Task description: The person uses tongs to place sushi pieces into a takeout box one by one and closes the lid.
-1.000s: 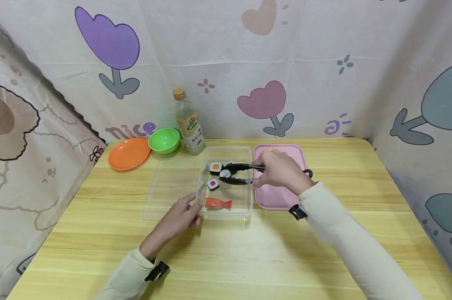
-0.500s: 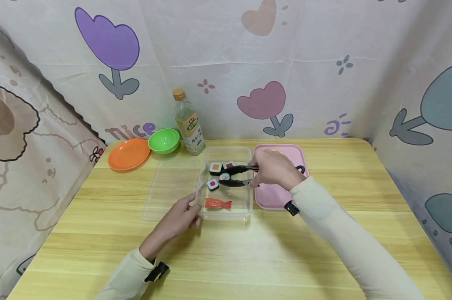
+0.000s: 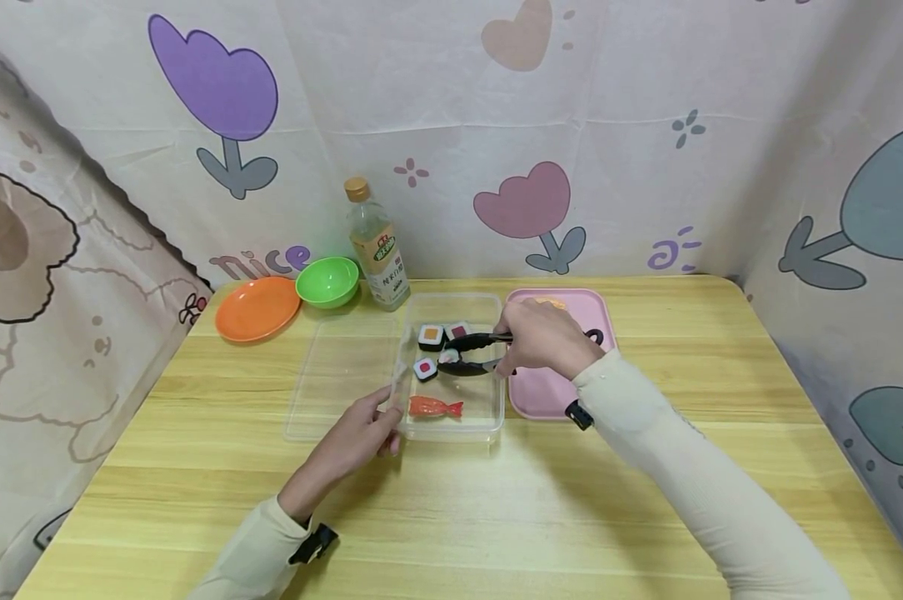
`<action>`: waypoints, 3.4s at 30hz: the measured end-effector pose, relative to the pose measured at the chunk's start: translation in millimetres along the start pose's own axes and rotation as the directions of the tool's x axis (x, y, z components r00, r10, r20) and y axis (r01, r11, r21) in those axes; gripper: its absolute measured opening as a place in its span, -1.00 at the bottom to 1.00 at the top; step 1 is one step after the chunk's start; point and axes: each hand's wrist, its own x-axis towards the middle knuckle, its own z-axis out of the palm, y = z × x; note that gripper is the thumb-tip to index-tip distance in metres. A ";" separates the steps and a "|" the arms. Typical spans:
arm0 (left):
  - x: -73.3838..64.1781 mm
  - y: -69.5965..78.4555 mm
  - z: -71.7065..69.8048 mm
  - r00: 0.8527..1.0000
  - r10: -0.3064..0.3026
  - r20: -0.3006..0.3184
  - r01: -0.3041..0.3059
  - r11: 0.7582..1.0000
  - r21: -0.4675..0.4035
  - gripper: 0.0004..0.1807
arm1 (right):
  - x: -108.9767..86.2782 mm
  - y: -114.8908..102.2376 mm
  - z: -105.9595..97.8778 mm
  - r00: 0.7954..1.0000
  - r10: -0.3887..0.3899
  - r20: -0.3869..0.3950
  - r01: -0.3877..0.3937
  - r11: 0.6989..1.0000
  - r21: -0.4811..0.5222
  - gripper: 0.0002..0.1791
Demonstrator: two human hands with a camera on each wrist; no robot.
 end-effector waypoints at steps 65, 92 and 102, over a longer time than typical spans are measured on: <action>0.4 -0.5 0.5 1.000 -0.015 0.002 0.015 1.000 -0.008 -0.52 | -18.1 52.0 -46.4 0.989 0.131 -0.072 -0.114 0.971 0.208 -0.13; -0.6 -0.2 1.0 1.000 -0.004 0.003 0.004 1.000 -0.014 -0.52 | -20.1 140.1 -31.7 0.955 0.287 -0.082 -0.263 0.940 0.219 -0.08; -0.2 -0.3 0.5 1.000 -0.009 0.004 0.009 1.000 -0.015 -0.55 | -13.7 143.1 -33.0 0.960 0.276 -0.053 -0.269 0.956 0.117 -0.18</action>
